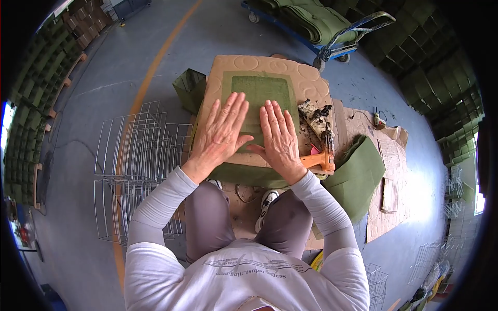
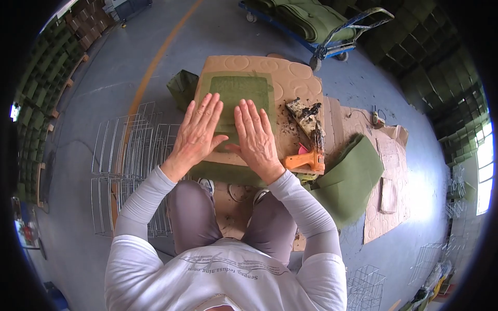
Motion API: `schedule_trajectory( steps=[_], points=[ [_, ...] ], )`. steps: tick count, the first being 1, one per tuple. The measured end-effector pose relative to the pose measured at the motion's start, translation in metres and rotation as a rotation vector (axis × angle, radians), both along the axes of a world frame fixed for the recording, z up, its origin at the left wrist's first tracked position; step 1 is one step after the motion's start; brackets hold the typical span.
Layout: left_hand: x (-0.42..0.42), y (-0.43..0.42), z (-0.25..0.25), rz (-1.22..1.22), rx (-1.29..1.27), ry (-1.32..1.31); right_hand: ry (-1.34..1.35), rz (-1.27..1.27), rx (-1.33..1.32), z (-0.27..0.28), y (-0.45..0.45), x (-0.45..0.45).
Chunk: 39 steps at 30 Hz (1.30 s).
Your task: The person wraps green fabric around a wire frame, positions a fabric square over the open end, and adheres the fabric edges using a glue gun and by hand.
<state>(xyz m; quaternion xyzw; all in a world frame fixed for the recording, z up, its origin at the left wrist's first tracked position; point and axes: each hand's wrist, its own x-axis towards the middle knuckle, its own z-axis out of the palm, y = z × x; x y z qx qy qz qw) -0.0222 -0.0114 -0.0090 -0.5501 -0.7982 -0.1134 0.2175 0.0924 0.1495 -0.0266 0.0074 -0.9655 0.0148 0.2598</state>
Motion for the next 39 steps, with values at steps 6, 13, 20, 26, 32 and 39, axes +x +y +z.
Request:
schedule_trajectory(
  steps=[6,13,20,26,32,39],
  points=[
    [0.011,0.012,-0.004,-0.114,-0.030,-0.049,-0.037,-0.028,0.013,0.002,-0.001,0.001],
    [0.011,0.014,-0.016,-0.028,-0.045,0.005,0.036,-0.079,0.008,-0.008,-0.006,-0.004],
    [0.015,0.013,-0.014,0.010,-0.082,0.086,0.055,-0.084,-0.027,-0.011,-0.008,-0.003],
    [0.014,0.015,-0.016,0.012,-0.069,0.062,0.051,-0.130,0.070,-0.013,-0.007,-0.006],
    [0.023,0.008,0.005,-0.022,-0.050,0.028,0.048,0.097,-0.344,0.020,-0.005,0.013],
    [0.056,-0.024,0.038,-0.371,-0.005,0.325,0.233,0.366,-0.966,0.055,-0.008,0.054]
  ],
)
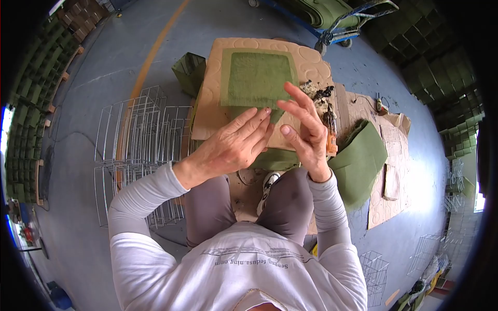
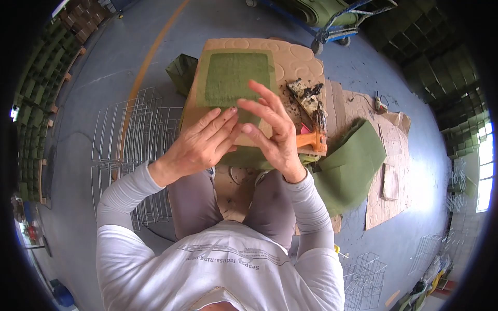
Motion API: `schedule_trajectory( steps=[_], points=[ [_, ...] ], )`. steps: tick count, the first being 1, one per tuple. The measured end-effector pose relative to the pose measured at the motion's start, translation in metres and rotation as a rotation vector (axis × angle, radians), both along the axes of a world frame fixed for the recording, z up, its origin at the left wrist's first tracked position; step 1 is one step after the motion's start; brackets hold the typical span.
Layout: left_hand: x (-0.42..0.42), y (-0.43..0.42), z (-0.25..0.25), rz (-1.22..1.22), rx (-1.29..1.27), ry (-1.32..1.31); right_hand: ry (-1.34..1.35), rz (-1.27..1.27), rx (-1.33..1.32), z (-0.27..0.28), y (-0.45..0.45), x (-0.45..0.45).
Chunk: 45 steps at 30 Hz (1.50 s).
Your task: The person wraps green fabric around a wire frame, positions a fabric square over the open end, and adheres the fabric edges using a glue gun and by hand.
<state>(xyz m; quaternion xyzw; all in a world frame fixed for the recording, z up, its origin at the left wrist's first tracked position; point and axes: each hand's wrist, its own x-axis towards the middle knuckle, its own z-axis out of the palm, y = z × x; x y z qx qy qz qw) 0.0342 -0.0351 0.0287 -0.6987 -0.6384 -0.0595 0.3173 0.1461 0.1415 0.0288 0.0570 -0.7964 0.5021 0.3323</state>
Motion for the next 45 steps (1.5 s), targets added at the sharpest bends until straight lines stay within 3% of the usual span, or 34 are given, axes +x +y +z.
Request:
schedule_trajectory(
  steps=[11,16,24,30,35,45],
  points=[
    [0.025,-0.021,0.021,-0.316,-0.007,-0.047,0.083,0.382,-0.085,0.007,-0.014,0.014],
    [0.031,-0.021,0.024,-0.360,-0.005,-0.224,0.130,0.336,-0.020,0.007,-0.014,0.020],
    [0.037,-0.020,0.031,-0.351,-0.012,-0.161,0.128,0.348,-0.130,0.007,-0.019,0.030],
    [0.038,-0.024,0.032,-0.376,-0.033,-0.113,0.174,0.231,0.069,0.015,-0.021,0.033],
    [0.036,-0.025,0.036,-0.377,-0.049,-0.103,0.322,0.009,0.510,0.017,-0.024,0.038],
    [0.040,-0.027,0.041,-0.436,-0.075,-0.146,0.377,-0.044,0.609,0.015,-0.033,0.040]
  ],
)
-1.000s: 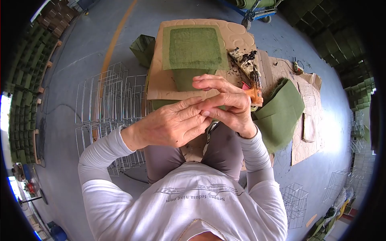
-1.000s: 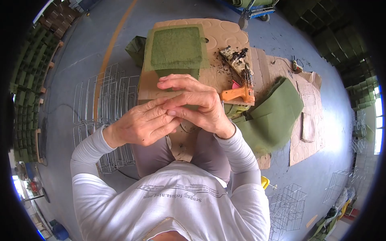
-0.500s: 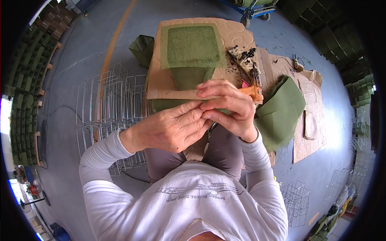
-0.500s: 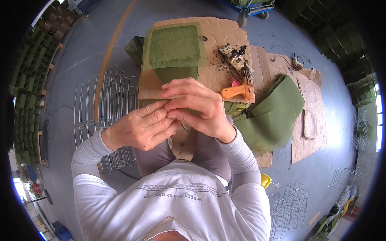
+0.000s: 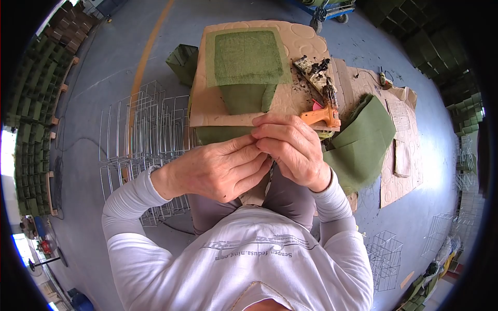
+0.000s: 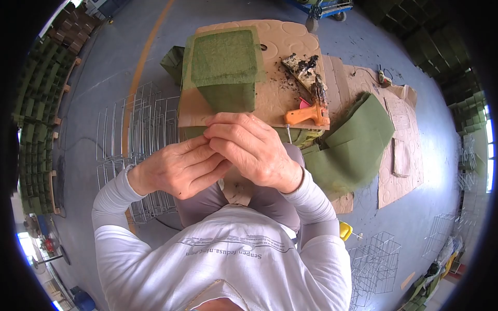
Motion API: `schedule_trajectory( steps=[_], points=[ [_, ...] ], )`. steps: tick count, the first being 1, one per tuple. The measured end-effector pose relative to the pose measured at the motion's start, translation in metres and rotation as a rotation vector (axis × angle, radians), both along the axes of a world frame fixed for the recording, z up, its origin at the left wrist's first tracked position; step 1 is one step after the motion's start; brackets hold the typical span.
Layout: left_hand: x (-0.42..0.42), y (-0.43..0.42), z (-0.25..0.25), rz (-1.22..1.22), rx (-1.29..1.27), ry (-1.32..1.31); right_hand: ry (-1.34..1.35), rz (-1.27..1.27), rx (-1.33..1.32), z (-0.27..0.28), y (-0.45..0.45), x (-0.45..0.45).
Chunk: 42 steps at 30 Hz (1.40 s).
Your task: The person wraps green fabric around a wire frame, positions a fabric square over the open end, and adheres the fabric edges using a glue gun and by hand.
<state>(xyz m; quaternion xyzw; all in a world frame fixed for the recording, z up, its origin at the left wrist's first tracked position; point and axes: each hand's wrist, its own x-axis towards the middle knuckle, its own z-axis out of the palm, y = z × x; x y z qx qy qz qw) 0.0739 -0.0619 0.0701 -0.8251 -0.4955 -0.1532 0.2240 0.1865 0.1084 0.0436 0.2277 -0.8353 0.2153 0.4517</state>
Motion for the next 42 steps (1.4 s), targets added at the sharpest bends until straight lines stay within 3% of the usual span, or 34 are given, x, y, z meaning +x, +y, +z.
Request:
schedule_trajectory(
  steps=[3,5,9,21,34,42],
  points=[
    [0.001,-0.001,0.001,-0.019,-0.002,0.004,-0.094,0.089,-0.162,0.000,-0.002,0.000],
    [0.001,-0.001,0.001,-0.036,0.005,-0.003,-0.206,0.285,-0.382,-0.001,0.001,0.000],
    [0.001,-0.002,-0.001,-0.037,0.042,0.003,-0.311,0.368,-0.476,0.004,0.006,0.005],
    [0.003,-0.001,0.000,-0.014,0.006,0.010,-0.274,0.162,-0.211,0.016,0.002,0.009],
    [0.005,0.001,0.002,-0.012,0.030,0.022,-0.324,0.184,-0.288,0.010,-0.003,0.009],
    [0.007,-0.001,0.002,0.019,0.007,-0.003,-0.147,0.173,-0.230,0.002,-0.006,0.006]
  ],
)
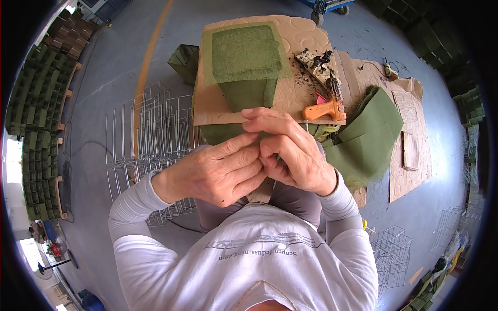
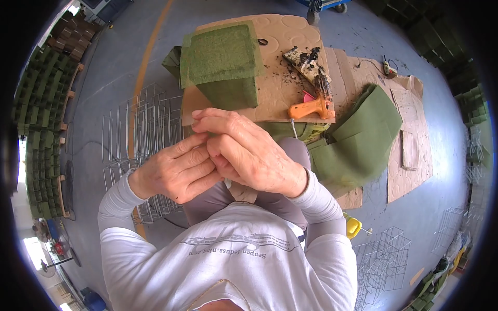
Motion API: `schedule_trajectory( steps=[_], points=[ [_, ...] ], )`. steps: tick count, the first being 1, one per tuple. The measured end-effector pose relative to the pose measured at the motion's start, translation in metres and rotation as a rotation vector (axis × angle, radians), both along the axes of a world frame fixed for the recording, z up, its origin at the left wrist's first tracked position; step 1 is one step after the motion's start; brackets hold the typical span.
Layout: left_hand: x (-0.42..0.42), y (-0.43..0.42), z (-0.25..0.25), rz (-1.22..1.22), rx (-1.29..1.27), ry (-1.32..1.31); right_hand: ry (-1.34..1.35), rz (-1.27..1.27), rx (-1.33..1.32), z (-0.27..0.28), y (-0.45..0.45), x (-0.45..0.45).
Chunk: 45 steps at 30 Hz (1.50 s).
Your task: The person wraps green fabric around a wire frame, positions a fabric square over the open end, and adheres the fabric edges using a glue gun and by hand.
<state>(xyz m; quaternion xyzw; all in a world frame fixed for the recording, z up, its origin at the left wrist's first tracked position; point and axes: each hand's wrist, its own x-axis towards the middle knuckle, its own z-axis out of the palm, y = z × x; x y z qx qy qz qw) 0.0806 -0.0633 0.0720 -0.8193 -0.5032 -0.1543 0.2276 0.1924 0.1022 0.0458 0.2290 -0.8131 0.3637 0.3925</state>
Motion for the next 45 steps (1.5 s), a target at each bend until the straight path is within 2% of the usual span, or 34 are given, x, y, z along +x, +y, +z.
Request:
schedule_trajectory(
  steps=[4,6,11,12,14,27,34,45],
  points=[
    [0.002,-0.003,-0.005,0.005,0.020,-0.007,0.029,-0.002,-0.026,-0.003,0.001,0.005],
    [0.003,-0.005,-0.002,0.034,0.010,0.044,0.028,0.057,-0.270,-0.008,0.005,0.009],
    [0.002,-0.004,-0.005,0.056,0.051,0.152,-0.110,0.065,-0.672,-0.021,0.010,0.022],
    [0.002,-0.004,-0.005,0.055,0.046,0.153,-0.109,0.065,-0.674,-0.022,0.012,0.023],
    [0.003,-0.003,-0.005,0.051,0.039,0.152,-0.097,0.011,-0.495,-0.023,0.016,0.026],
    [0.006,-0.003,-0.007,0.029,-0.011,0.062,-0.099,0.059,-0.447,-0.015,0.009,0.021],
    [0.007,0.000,-0.004,-0.007,-0.017,-0.008,-0.100,0.057,-0.329,-0.010,0.004,0.018],
    [0.008,0.001,-0.005,-0.004,-0.057,0.011,-0.082,0.008,-0.286,-0.011,0.001,0.016]
  ],
)
